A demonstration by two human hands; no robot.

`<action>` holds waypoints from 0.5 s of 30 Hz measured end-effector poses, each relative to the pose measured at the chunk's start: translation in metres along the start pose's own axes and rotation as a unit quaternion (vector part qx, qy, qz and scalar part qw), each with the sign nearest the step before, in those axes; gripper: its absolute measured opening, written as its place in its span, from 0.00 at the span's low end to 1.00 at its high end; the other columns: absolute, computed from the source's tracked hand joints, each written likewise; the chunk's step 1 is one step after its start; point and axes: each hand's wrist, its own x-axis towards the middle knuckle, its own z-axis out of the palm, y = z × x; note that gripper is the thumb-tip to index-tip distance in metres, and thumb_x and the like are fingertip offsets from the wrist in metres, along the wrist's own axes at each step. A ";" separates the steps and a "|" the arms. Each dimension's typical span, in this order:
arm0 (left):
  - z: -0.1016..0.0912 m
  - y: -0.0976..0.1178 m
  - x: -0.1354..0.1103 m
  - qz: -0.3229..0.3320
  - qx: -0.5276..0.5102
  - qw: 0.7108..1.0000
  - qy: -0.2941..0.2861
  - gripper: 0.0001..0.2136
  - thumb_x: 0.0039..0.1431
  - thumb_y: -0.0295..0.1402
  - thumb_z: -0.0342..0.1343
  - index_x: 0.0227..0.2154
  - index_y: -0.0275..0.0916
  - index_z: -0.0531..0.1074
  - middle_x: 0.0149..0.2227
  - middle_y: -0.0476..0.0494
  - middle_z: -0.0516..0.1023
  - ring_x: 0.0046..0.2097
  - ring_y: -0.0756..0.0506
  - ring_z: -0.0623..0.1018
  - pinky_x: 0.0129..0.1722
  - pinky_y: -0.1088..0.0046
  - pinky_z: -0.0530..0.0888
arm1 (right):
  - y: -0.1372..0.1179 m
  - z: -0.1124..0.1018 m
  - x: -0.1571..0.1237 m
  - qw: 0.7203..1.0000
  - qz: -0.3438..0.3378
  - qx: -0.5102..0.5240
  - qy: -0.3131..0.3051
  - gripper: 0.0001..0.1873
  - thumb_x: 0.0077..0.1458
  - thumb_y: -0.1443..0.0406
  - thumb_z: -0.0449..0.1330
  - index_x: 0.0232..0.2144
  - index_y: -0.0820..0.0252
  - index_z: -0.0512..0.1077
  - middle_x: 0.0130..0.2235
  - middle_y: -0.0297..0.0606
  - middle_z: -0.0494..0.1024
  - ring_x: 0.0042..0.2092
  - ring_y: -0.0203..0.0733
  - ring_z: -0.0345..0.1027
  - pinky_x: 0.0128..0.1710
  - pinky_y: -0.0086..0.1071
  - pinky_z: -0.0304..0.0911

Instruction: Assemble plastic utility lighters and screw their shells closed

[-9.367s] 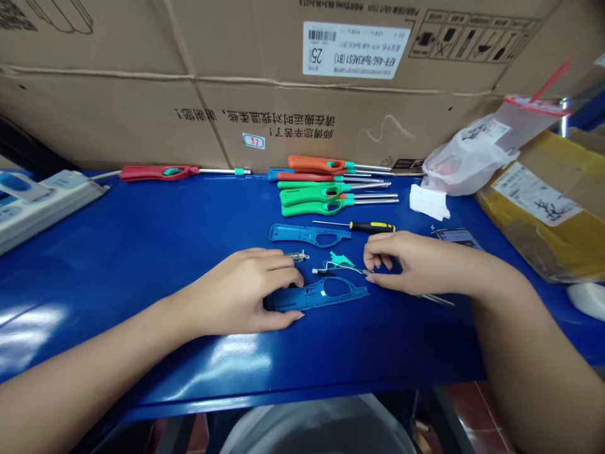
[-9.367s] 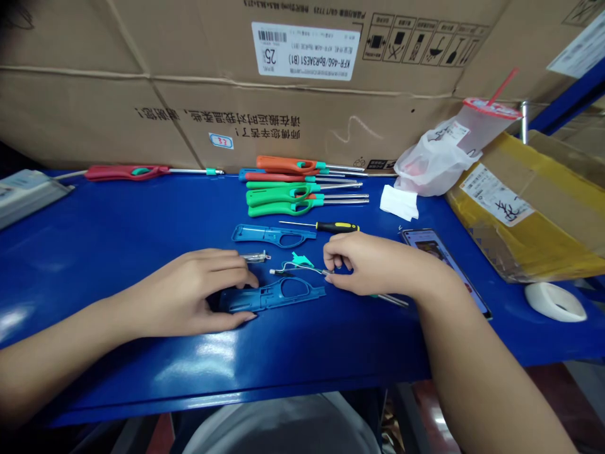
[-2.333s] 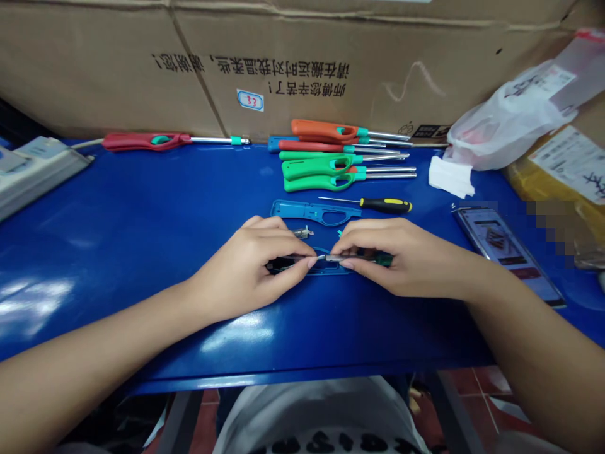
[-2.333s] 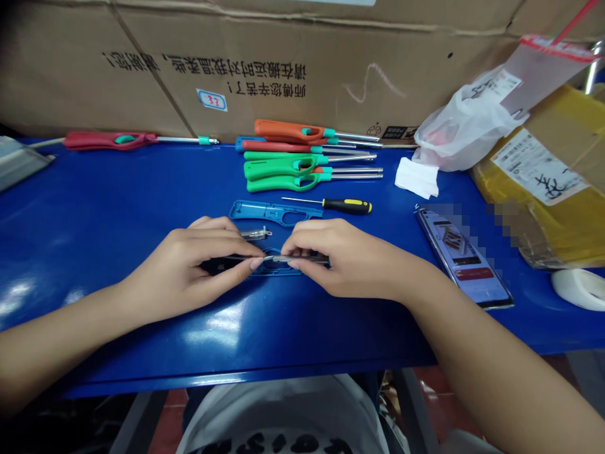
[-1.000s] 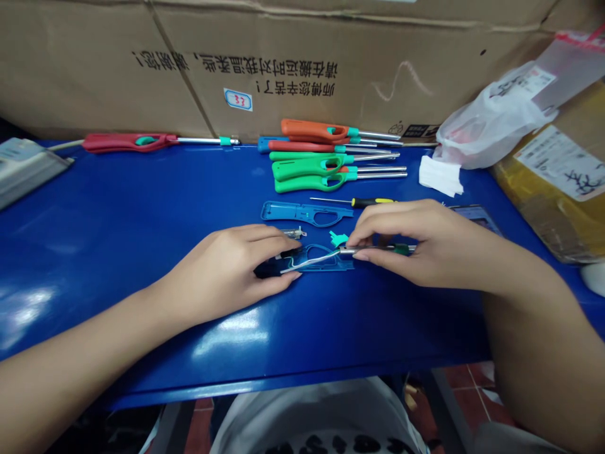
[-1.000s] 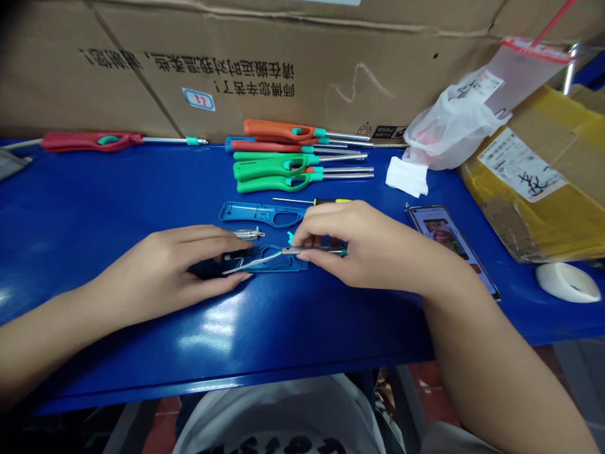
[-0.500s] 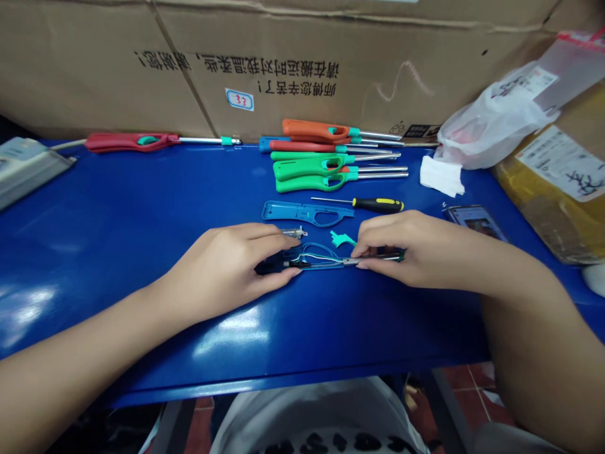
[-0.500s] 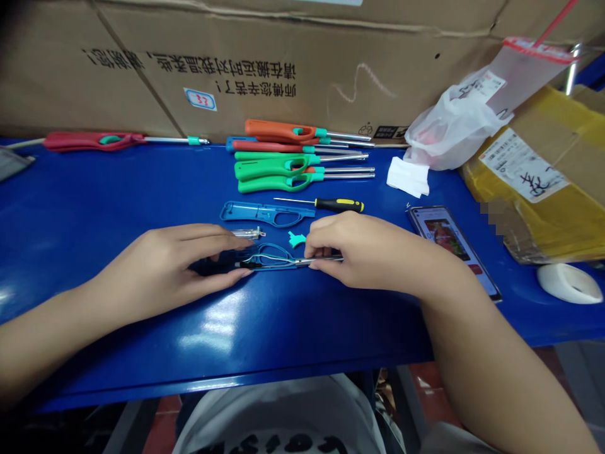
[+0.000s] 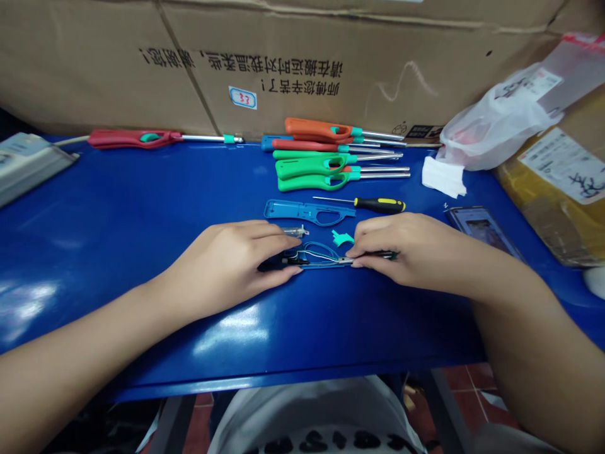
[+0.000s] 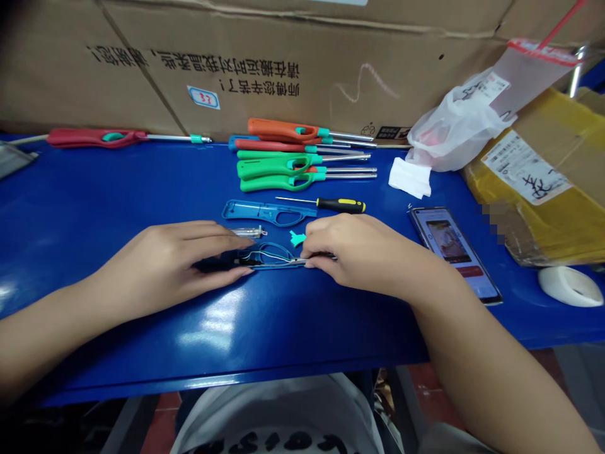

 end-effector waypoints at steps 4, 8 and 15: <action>-0.001 0.001 0.000 -0.001 -0.006 1.000 -0.011 0.14 0.68 0.41 0.59 0.51 0.41 0.78 0.48 0.43 0.84 0.47 0.41 0.83 0.46 0.66 0.79 | 0.000 -0.001 -0.001 1.000 0.020 -0.018 0.003 0.10 0.64 0.68 0.58 0.37 0.56 0.80 0.39 0.36 0.81 0.39 0.41 0.75 0.38 0.33 0.63; -0.002 0.003 0.000 -0.005 -0.009 1.000 -0.009 0.12 0.68 0.41 0.58 0.49 0.42 0.78 0.47 0.44 0.84 0.47 0.42 0.83 0.46 0.66 0.79 | 0.001 -0.002 0.000 1.000 0.019 -0.013 0.003 0.09 0.64 0.67 0.58 0.36 0.57 0.79 0.39 0.36 0.81 0.39 0.41 0.75 0.38 0.33 0.63; -0.002 0.007 0.001 -0.033 -0.047 0.998 0.015 0.12 0.68 0.40 0.58 0.47 0.40 0.78 0.47 0.43 0.83 0.48 0.42 0.82 0.48 0.67 0.79 | -0.002 -0.005 0.000 0.997 -0.027 0.026 0.062 0.06 0.65 0.67 0.59 0.37 0.57 0.77 0.39 0.38 0.81 0.41 0.41 0.75 0.41 0.33 0.66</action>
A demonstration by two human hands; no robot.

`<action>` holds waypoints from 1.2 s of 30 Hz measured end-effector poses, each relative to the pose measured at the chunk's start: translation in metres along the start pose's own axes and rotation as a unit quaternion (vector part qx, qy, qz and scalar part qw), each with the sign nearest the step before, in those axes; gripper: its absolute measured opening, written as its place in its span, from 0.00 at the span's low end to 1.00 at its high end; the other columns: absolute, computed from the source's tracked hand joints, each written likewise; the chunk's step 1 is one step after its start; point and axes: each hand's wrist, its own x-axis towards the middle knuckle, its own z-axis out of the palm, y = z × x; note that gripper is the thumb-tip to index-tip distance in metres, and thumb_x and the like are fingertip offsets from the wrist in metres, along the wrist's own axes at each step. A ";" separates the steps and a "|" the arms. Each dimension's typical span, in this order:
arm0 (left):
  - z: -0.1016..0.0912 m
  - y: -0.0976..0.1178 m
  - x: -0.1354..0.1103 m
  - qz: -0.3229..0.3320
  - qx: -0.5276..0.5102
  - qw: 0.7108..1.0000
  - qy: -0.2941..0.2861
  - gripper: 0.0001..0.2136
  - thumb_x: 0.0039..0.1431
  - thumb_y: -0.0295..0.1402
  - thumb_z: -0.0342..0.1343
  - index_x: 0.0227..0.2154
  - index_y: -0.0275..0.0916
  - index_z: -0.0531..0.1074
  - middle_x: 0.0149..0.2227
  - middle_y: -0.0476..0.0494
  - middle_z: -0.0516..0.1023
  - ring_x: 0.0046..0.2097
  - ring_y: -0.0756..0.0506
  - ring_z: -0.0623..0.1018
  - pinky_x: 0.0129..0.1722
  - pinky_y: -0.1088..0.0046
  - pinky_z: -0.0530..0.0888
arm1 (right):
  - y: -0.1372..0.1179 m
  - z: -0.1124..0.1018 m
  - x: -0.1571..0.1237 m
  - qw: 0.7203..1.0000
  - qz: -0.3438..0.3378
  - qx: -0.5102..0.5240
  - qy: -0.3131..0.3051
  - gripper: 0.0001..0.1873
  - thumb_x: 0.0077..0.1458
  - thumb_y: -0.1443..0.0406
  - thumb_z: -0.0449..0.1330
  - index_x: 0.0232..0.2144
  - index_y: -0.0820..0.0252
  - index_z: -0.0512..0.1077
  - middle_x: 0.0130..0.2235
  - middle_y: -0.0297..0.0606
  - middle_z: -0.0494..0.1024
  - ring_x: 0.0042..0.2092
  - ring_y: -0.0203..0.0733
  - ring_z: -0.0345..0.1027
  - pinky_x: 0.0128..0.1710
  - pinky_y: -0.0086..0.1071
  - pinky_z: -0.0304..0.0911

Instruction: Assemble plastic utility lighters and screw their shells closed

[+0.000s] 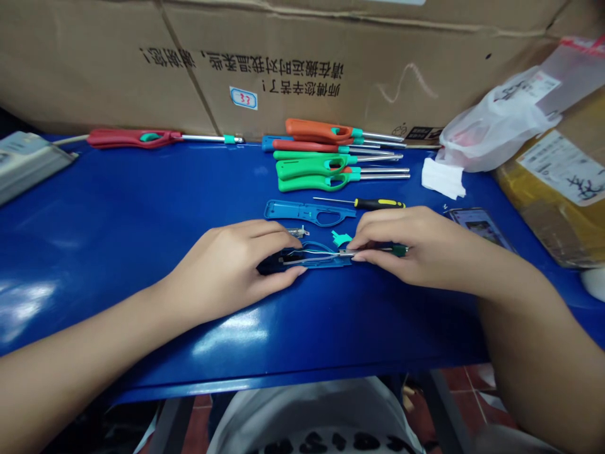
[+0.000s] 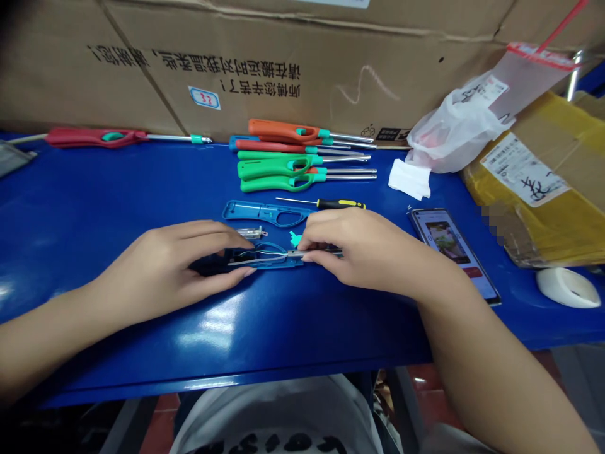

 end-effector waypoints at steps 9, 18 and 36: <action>-0.002 -0.001 -0.001 -0.007 -0.035 0.999 0.033 0.11 0.66 0.37 0.59 0.46 0.39 0.79 0.45 0.43 0.84 0.46 0.43 0.82 0.45 0.67 0.79 | 0.000 -0.001 -0.001 0.999 -0.011 0.007 0.041 0.06 0.64 0.67 0.60 0.38 0.57 0.78 0.39 0.38 0.82 0.41 0.41 0.75 0.42 0.33 0.67; 0.001 -0.002 0.000 -0.024 -0.035 0.999 0.017 0.11 0.67 0.36 0.58 0.48 0.40 0.79 0.46 0.44 0.84 0.42 0.46 0.83 0.39 0.73 0.79 | 0.003 -0.007 -0.006 1.000 0.008 0.002 0.019 0.06 0.63 0.66 0.60 0.38 0.56 0.77 0.39 0.38 0.81 0.40 0.42 0.74 0.41 0.35 0.65; -0.003 -0.009 0.001 0.039 0.000 0.999 0.015 0.12 0.71 0.29 0.53 0.49 0.37 0.80 0.47 0.41 0.84 0.47 0.43 0.82 0.48 0.68 0.78 | -0.001 0.006 0.001 0.998 0.031 0.014 -0.062 0.07 0.63 0.68 0.60 0.39 0.58 0.79 0.39 0.37 0.81 0.40 0.41 0.74 0.38 0.33 0.64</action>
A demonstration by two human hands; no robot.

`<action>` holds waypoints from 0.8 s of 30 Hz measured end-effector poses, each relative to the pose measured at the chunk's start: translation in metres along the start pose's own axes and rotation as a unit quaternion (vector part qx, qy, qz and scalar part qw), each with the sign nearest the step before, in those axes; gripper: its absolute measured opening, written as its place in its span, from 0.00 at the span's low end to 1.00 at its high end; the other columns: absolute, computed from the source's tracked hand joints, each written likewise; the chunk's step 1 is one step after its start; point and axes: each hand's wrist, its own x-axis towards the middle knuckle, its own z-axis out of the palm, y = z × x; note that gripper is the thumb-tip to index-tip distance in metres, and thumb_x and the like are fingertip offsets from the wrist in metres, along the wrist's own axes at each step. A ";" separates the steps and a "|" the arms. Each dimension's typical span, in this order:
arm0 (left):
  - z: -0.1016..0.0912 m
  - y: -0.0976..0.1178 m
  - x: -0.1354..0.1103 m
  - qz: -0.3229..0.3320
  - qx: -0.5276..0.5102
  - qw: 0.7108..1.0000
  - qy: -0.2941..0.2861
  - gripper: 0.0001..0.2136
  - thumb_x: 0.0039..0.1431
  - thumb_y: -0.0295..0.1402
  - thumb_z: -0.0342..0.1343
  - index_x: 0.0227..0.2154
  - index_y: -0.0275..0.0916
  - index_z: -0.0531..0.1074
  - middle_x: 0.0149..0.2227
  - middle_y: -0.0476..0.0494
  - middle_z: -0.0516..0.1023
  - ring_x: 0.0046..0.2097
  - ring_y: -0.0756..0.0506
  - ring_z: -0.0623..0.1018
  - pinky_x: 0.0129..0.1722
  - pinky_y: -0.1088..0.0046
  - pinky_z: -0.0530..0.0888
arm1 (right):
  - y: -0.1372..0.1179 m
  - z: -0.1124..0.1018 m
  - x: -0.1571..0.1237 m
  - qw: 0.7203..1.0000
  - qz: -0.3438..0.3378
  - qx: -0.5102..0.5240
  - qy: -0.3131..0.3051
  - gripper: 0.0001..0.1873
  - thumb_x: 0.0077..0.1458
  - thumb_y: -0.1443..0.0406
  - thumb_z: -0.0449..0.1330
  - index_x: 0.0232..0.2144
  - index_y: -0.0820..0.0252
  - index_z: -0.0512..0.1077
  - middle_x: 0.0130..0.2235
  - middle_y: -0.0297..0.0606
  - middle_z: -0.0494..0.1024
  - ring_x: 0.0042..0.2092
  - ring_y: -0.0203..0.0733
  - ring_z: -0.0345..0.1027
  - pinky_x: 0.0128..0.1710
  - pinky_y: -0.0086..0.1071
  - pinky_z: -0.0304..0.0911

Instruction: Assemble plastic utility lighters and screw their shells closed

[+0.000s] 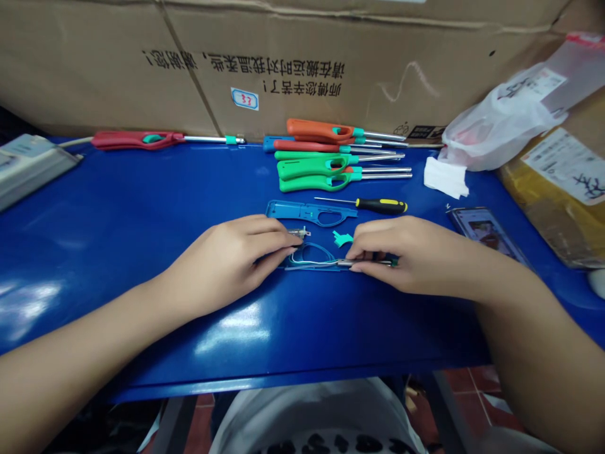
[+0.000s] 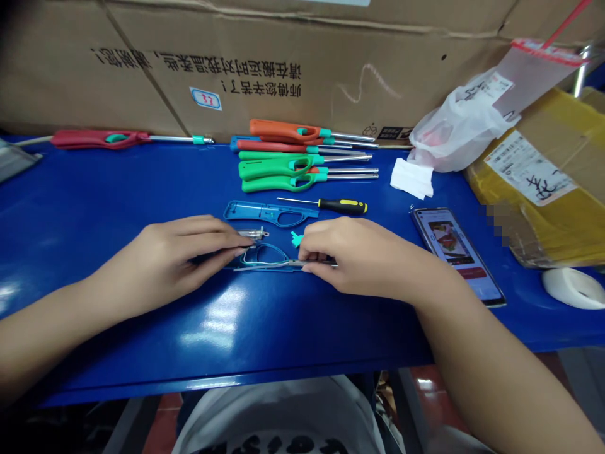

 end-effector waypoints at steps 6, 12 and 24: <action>0.005 -0.004 -0.001 0.016 0.018 1.000 -0.011 0.12 0.72 0.31 0.53 0.49 0.38 0.80 0.48 0.42 0.84 0.47 0.42 0.82 0.49 0.64 0.79 | -0.003 0.000 0.000 0.999 0.001 -0.008 -0.032 0.09 0.65 0.67 0.57 0.38 0.57 0.79 0.39 0.36 0.80 0.41 0.41 0.74 0.39 0.33 0.63; 0.002 -0.003 -0.002 0.025 0.029 0.999 -0.010 0.12 0.71 0.32 0.53 0.50 0.38 0.80 0.47 0.43 0.84 0.47 0.42 0.82 0.48 0.64 0.79 | -0.001 0.003 0.000 0.999 -0.002 -0.025 -0.024 0.08 0.66 0.67 0.58 0.38 0.57 0.78 0.39 0.35 0.78 0.40 0.40 0.72 0.39 0.33 0.61; -0.003 -0.005 -0.001 0.031 0.046 0.997 -0.052 0.16 0.68 0.38 0.58 0.54 0.38 0.78 0.52 0.39 0.82 0.52 0.38 0.81 0.52 0.59 0.79 | -0.006 0.007 0.001 0.988 -0.014 -0.152 0.016 0.13 0.66 0.69 0.56 0.30 0.59 0.75 0.33 0.34 0.76 0.37 0.41 0.71 0.35 0.35 0.59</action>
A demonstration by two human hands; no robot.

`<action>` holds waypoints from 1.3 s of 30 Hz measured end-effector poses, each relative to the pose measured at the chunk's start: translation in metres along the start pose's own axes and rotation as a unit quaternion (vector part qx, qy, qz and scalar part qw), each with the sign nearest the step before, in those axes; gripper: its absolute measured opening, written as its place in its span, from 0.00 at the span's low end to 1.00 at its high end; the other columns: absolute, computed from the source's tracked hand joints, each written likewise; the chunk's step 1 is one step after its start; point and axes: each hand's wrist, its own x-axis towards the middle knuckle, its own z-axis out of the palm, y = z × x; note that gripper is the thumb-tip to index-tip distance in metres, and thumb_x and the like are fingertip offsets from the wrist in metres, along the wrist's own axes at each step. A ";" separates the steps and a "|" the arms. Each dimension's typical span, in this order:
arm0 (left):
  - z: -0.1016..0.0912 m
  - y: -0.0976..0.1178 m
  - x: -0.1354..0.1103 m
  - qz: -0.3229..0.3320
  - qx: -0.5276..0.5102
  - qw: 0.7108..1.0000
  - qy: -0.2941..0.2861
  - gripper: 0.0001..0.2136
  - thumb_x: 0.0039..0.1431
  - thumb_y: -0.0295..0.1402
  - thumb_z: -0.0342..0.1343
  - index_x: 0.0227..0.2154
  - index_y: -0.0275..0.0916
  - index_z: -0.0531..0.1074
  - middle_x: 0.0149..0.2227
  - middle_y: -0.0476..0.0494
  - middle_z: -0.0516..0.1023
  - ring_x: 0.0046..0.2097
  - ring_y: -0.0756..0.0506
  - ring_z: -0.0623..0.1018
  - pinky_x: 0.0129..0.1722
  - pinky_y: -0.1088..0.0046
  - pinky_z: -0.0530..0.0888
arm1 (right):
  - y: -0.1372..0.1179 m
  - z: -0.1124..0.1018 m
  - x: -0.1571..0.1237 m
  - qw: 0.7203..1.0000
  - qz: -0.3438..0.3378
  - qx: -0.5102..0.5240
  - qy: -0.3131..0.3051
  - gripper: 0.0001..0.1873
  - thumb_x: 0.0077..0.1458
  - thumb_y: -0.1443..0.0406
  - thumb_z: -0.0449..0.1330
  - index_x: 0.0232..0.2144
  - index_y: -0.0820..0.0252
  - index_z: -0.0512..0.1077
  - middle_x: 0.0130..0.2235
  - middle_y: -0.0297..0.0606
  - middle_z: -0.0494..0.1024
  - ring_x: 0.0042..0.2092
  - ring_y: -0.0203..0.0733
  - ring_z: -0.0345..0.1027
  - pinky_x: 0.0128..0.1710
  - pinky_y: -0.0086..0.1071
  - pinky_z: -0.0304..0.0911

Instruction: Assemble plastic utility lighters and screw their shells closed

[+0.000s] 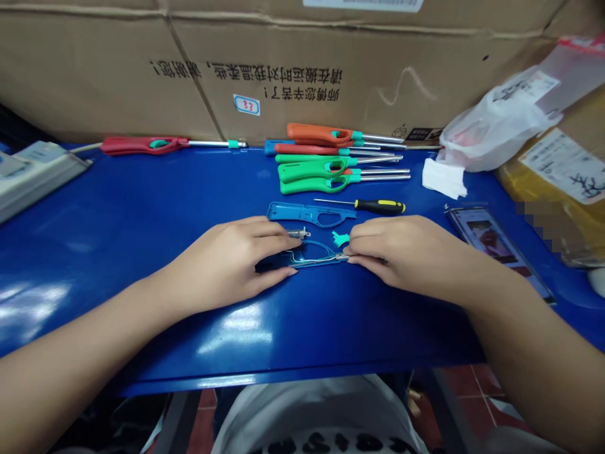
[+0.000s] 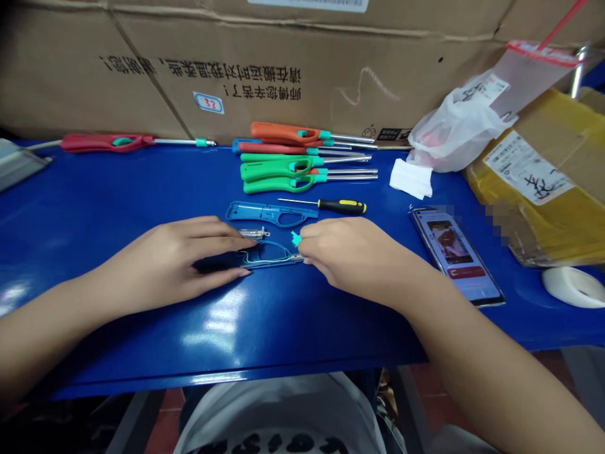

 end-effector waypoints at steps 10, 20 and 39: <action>-0.001 0.002 0.000 -0.012 -0.010 1.000 0.001 0.17 0.68 0.39 0.59 0.54 0.37 0.77 0.51 0.39 0.82 0.50 0.37 0.82 0.49 0.57 0.80 | 0.005 -0.003 -0.002 0.997 -0.004 0.036 0.064 0.10 0.67 0.64 0.58 0.40 0.55 0.81 0.42 0.34 0.83 0.44 0.43 0.77 0.40 0.35 0.65; 0.001 0.000 -0.001 0.002 -0.031 1.000 0.004 0.13 0.69 0.39 0.59 0.50 0.39 0.79 0.49 0.42 0.84 0.50 0.39 0.82 0.50 0.61 0.78 | 0.006 0.000 0.001 0.998 -0.015 0.044 0.048 0.14 0.66 0.69 0.56 0.33 0.58 0.81 0.37 0.38 0.83 0.40 0.42 0.77 0.39 0.34 0.67; -0.002 0.005 0.002 -0.027 -0.065 0.998 0.005 0.10 0.71 0.38 0.55 0.44 0.41 0.80 0.43 0.44 0.84 0.44 0.43 0.82 0.47 0.66 0.77 | 0.004 0.002 0.006 0.973 0.088 0.211 0.019 0.05 0.59 0.70 0.63 0.32 0.58 0.78 0.36 0.36 0.82 0.37 0.39 0.75 0.37 0.33 0.66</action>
